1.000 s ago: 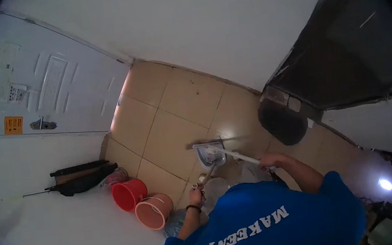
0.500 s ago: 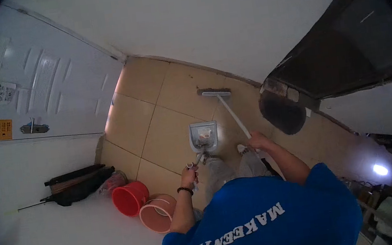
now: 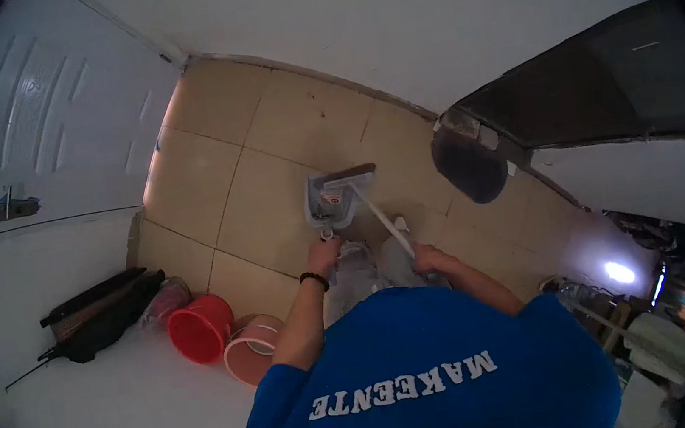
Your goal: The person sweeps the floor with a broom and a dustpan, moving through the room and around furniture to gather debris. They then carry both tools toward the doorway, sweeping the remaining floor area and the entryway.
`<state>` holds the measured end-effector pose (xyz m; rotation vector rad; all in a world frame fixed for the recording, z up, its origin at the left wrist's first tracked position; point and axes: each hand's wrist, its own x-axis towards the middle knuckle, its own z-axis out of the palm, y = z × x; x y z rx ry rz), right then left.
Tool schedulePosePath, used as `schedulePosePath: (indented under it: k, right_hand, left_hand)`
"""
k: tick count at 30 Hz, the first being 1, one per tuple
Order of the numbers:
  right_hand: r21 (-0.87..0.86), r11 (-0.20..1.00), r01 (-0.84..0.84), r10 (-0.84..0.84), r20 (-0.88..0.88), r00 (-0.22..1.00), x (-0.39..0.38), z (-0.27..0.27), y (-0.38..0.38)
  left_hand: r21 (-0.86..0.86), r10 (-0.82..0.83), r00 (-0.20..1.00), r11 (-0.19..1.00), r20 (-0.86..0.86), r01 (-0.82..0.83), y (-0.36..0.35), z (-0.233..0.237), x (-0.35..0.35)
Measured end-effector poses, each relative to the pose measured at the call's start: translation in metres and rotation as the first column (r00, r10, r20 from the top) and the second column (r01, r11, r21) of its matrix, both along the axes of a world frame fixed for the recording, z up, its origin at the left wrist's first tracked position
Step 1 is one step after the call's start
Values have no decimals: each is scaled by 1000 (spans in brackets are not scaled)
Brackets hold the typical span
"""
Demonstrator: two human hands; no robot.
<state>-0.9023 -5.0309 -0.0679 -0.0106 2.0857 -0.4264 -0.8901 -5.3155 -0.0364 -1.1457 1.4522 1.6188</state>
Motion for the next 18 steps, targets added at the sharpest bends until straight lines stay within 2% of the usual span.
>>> schedulePosePath:
  k: [1,2,6,8,9,11,13,15,17,18]
  right_hand:
    - [-49,990,135,-123,200,972,1,18,1]
    - [-74,959,274,-225,393,892,0,35,2]
    - [-120,947,297,-220,430,875,-12,102,22]
    - [-102,862,496,-390,491,779,-17,125,30]
    - [-100,860,500,-397,484,780,-18,124,32]
    - [-201,908,367,-303,289,908,-24,122,34]
    - [-165,931,326,-282,246,928,-46,124,27]
    - [-129,952,279,-248,214,945,-78,131,11]
    - [-156,982,110,-96,94,991,-122,132,-9]
    - [-151,985,80,-66,94,993,-146,129,-17]
  left_hand:
    - [8,-10,1000,1000,-8,10,3,-1,-1]
    - [14,37,999,999,-33,-36,6,-3,1]
    - [58,121,988,992,-97,-115,1,-2,11]
    - [66,94,991,994,-99,-88,-4,-3,12]
    - [69,75,994,995,-83,-69,-7,-4,14]
    - [71,85,993,994,-79,-80,-8,-5,16]
    - [69,99,991,993,-91,-93,-6,-6,7]
    - [-21,90,996,996,10,-89,-4,-4,1]
    - [-24,88,995,996,-39,-89,-3,9,-2]
    - [-29,78,993,996,-89,-81,-3,12,-5]
